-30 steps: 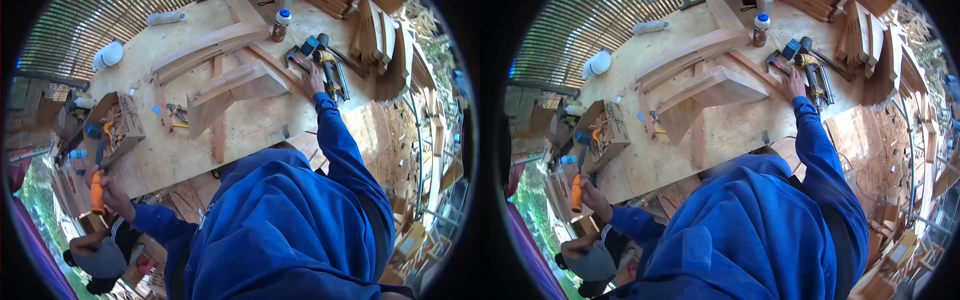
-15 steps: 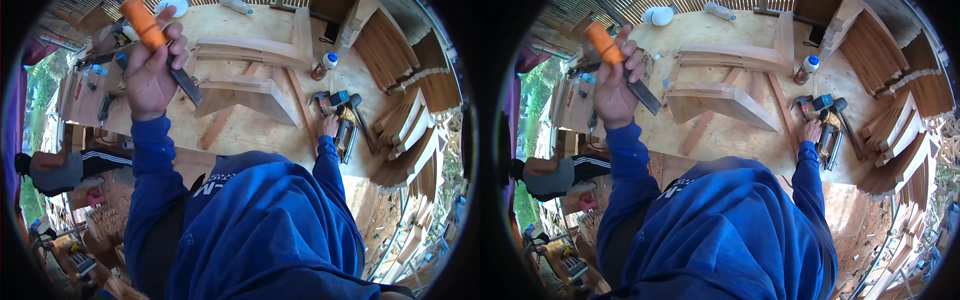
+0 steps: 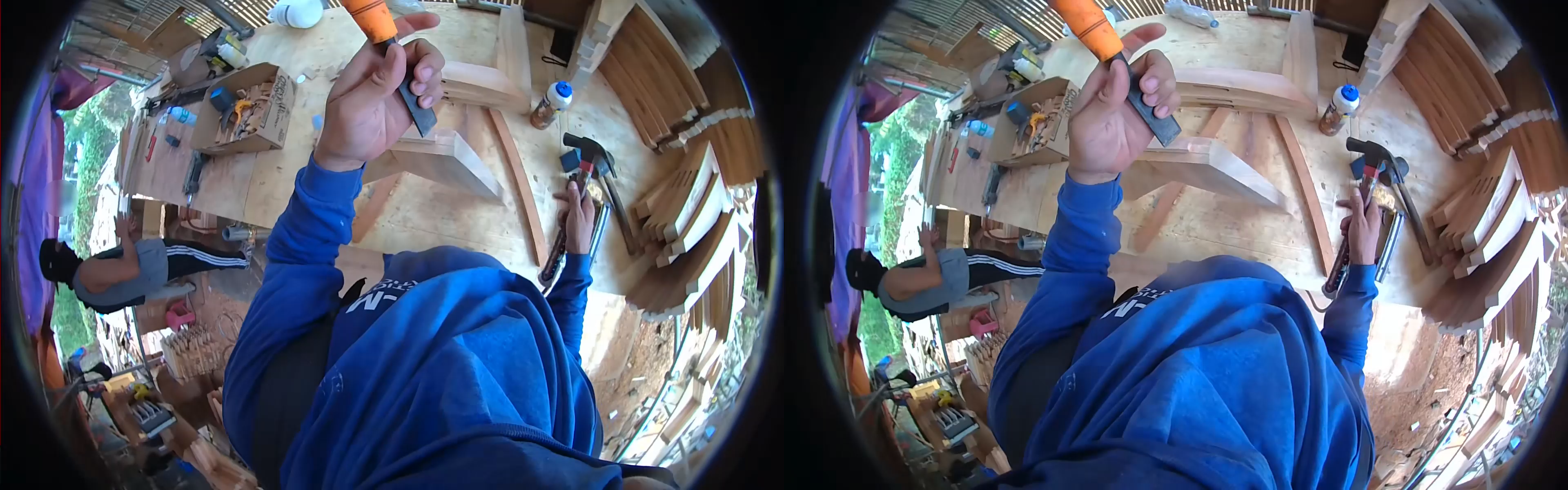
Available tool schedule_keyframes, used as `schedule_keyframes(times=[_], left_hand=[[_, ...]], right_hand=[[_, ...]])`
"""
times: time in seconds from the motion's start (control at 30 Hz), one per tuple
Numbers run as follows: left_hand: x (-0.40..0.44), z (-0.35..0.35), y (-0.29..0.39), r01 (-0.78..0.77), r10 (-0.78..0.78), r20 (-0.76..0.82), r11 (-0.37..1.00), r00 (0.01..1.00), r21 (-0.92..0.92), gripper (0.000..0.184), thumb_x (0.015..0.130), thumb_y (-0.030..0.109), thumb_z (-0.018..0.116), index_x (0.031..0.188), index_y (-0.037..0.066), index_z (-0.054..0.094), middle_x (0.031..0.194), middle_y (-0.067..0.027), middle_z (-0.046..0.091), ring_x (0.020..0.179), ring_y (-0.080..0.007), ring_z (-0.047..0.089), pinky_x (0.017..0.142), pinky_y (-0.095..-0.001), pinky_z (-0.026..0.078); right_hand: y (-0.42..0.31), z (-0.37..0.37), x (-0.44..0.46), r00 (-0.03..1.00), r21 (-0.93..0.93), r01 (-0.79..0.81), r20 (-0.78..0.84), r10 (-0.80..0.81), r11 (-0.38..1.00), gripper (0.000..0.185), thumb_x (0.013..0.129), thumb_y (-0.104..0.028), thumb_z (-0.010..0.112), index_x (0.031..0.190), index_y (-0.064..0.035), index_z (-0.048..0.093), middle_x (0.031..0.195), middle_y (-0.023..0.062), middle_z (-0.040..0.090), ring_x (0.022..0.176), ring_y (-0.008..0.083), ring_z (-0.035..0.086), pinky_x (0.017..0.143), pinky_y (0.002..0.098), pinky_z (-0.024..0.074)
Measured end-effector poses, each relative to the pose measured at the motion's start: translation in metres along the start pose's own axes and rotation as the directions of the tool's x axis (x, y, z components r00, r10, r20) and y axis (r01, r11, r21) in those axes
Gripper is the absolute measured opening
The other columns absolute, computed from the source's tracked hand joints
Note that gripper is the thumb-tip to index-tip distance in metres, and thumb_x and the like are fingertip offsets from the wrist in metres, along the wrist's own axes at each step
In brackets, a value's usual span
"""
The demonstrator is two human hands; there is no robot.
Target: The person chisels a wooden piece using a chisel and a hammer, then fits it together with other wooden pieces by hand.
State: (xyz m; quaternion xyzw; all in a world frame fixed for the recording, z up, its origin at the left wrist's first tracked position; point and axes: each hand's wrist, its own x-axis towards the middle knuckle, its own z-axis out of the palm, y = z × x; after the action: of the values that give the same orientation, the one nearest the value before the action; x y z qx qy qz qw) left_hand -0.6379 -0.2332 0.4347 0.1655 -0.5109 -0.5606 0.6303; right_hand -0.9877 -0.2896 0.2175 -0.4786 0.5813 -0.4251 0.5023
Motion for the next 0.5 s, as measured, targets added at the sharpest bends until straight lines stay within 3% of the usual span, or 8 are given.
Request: schedule_keyframes(times=[0.1, 0.17, 0.27, 0.37, 0.5], left_hand=[[0.000, 0.000, -0.016, 0.014, -0.014, 0.018, 0.999, 1.000, 0.045, 0.038, 0.104, 0.030, 0.041, 0.131, 0.002, 0.038, 0.087, -0.0051, 0.042, 0.076, -0.0133, 0.037, 0.071, -0.0292, 0.037], [-0.002, -0.001, -0.023, -0.055, 0.050, 0.029, 0.980, 0.998, 0.192, 0.027, 0.105, 0.027, 0.040, 0.119, 0.004, 0.041, 0.086, -0.0060, 0.043, 0.077, -0.0135, 0.038, 0.073, -0.0298, 0.037], [-0.004, -0.001, -0.026, -0.056, 0.043, 0.052, 0.951, 0.998, 0.302, 0.021, 0.105, 0.025, 0.041, 0.113, 0.006, 0.041, 0.087, -0.0074, 0.045, 0.078, -0.0136, 0.038, 0.074, -0.0304, 0.038], [-0.009, 0.001, -0.027, -0.070, 0.058, 0.044, 0.927, 0.997, 0.367, 0.023, 0.105, 0.025, 0.042, 0.116, 0.005, 0.041, 0.087, -0.0086, 0.046, 0.079, -0.0139, 0.038, 0.075, -0.0308, 0.038], [-0.012, -0.004, -0.025, -0.078, 0.067, 0.040, 0.912, 0.997, 0.404, 0.026, 0.104, 0.025, 0.043, 0.120, 0.004, 0.042, 0.090, -0.0098, 0.048, 0.080, -0.0145, 0.040, 0.076, -0.0312, 0.039]], right_hand=[[0.031, -0.008, -0.020, 0.995, 0.024, -0.082, 0.060, 0.080, 0.996, 0.031, 0.102, -0.036, 0.051, 0.088, -0.0087, 0.051, 0.057, 0.0012, 0.052, 0.038, 0.0055, 0.042, 0.033, 0.0209, 0.0306], [0.050, -0.008, -0.035, 0.987, 0.026, -0.154, 0.038, 0.153, 0.988, 0.031, 0.102, -0.037, 0.051, 0.089, -0.0087, 0.051, 0.056, 0.0008, 0.051, 0.038, 0.0058, 0.042, 0.034, 0.0210, 0.0311], [0.067, -0.006, -0.054, 0.983, 0.040, -0.183, -0.025, 0.184, 0.982, 0.031, 0.101, -0.038, 0.051, 0.089, -0.0089, 0.051, 0.056, 0.0006, 0.051, 0.038, 0.0062, 0.043, 0.034, 0.0215, 0.0320], [0.073, -0.010, -0.070, 0.970, 0.084, -0.239, -0.019, 0.241, 0.967, 0.030, 0.101, -0.037, 0.051, 0.090, -0.0088, 0.052, 0.055, 0.0005, 0.050, 0.039, 0.0065, 0.044, 0.035, 0.0220, 0.0330], [0.079, -0.014, -0.081, 0.963, 0.140, -0.252, -0.062, 0.262, 0.958, 0.031, 0.102, -0.036, 0.050, 0.108, -0.0063, 0.058, 0.057, 0.0001, 0.050, 0.039, 0.0064, 0.043, 0.036, 0.0212, 0.0327]])
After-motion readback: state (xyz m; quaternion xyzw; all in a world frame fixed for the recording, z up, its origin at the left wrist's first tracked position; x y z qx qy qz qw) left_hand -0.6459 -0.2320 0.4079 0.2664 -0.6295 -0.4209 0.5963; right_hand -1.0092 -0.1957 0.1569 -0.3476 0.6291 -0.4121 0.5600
